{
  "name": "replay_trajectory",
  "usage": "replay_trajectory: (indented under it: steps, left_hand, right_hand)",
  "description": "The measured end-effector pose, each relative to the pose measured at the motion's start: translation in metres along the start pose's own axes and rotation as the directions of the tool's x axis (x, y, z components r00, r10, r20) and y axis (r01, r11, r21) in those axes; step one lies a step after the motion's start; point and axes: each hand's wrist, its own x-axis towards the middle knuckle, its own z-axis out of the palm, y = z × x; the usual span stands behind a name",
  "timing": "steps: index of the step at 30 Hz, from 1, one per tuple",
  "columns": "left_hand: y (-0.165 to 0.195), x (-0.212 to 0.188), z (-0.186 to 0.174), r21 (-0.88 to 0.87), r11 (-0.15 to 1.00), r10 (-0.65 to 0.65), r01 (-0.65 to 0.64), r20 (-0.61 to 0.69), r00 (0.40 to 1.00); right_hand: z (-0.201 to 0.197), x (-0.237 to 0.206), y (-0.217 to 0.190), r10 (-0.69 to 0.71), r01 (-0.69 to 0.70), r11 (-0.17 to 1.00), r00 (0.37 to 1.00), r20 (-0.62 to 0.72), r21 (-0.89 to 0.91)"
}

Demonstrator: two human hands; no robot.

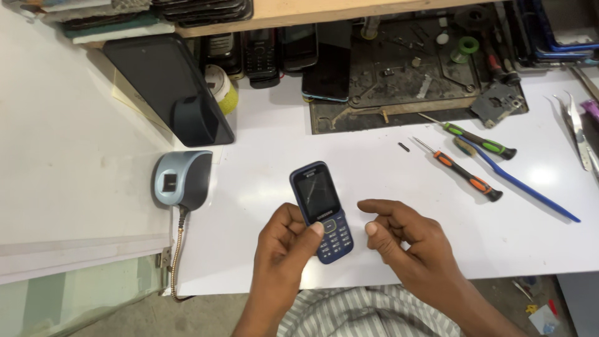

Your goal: The person unscrews the back of a Nokia phone with a screwdriver, reassembles it, and presses its cover on. They then handle a Samsung keypad phone, wipe a blue Samsung smartphone with a cloth, and apply glue from a tube onto the disassembled blue phone's frame.

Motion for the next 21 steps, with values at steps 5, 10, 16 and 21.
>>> replay_trajectory:
  steps: [5,10,16,21]
  left_hand:
    - [-0.002,-0.019,0.007,-0.296,0.947,-0.074,0.121,0.167,0.983]
    - [-0.005,-0.036,0.02,-0.293,0.955,0.025,0.05,0.248,0.968]
    - [-0.004,-0.027,0.03,-0.173,0.985,0.043,-0.01,0.185,0.982]
    - [0.011,-0.002,0.034,-0.103,0.994,0.05,-0.032,0.18,0.982]
  right_hand:
    - [-0.016,-0.031,0.031,0.004,0.0,0.999,0.994,-0.107,0.039]
    - [-0.032,-0.051,0.054,-0.203,0.208,0.978,0.972,-0.114,0.029]
    - [-0.042,-0.047,0.054,-0.284,0.313,0.935,0.942,-0.179,0.169]
    - [-0.046,-0.027,0.065,-0.207,0.24,0.964,0.947,-0.246,0.115]
